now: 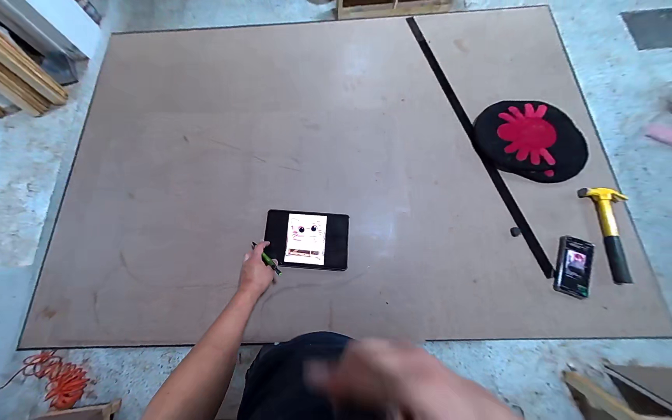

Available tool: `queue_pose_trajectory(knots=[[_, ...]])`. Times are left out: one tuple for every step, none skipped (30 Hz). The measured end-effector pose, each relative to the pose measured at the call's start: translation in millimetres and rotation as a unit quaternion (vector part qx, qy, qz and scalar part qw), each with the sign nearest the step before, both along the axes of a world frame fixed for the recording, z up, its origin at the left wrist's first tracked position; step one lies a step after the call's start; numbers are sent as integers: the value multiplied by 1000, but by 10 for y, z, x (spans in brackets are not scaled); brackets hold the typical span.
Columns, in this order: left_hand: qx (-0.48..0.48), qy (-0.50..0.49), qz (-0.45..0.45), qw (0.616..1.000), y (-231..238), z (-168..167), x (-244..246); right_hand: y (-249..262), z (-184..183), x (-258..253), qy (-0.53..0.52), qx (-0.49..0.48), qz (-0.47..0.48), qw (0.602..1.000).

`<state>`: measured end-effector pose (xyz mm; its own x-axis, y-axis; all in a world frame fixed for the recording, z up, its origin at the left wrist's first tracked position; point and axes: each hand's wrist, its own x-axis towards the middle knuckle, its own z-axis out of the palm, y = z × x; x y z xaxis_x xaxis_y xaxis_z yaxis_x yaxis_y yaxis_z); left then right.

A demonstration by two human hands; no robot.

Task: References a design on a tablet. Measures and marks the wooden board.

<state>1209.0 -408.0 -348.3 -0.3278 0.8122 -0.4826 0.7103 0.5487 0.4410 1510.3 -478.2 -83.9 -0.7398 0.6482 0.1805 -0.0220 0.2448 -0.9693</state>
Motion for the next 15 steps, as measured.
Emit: queue_pose_trajectory(knots=[[19, -7, -2, 1000, 36, 57, 85, 76, -364, -21, -39, -25, -37, 998], [45, -23, -6, 999, 27, 155, 192, 124, -711, -36, -90, -65, -87, 990], [68, -52, -14, 996, -23, 286, 310, 143, -1013, -34, -148, -108, -135, 974], [85, -98, -29, 991, -110, 435, 428, 139, -1257, -19, -207, -139, -169, 954], [97, -157, -60, 981, -224, 553, 524, 114, -1442, 7, -253, -158, -184, 937], [98, -228, -102, 963, -348, 632, 599, 71, -1573, 30, -281, -169, -188, 926], [87, -291, -147, 941, -458, 655, 660, 23, -1661, 44, -294, -179, -186, 920], [67, -338, -186, 920, -540, 651, 718, -20, -1725, 45, -296, -185, -182, 919], [46, -371, -217, 902, -595, 635, 768, -50, -1773, 35, -294, -186, -180, 920], [32, -396, -234, 887, -636, 610, 807, -67, -1806, 19, -292, -184, -178, 921], [26, -420, -239, 875, -665, 577, 829, -73, -1825, 6, -292, -183, -173, 923], [24, -441, -238, 865, -679, 549, 832, -73, -1835, 0, -295, -184, -163, 923], [22, -458, -236, 857, -678, 533, 819, -68, -1842, 0, -297, -188, -152, 924], [18, -473, -236, 849, -664, 529, 793, -57, -1851, 4, -294, -193, -142, 925], [12, -485, -235, 842, -648, 534, 764, -46, -1863, 11, -289, -196, -137, 927]])
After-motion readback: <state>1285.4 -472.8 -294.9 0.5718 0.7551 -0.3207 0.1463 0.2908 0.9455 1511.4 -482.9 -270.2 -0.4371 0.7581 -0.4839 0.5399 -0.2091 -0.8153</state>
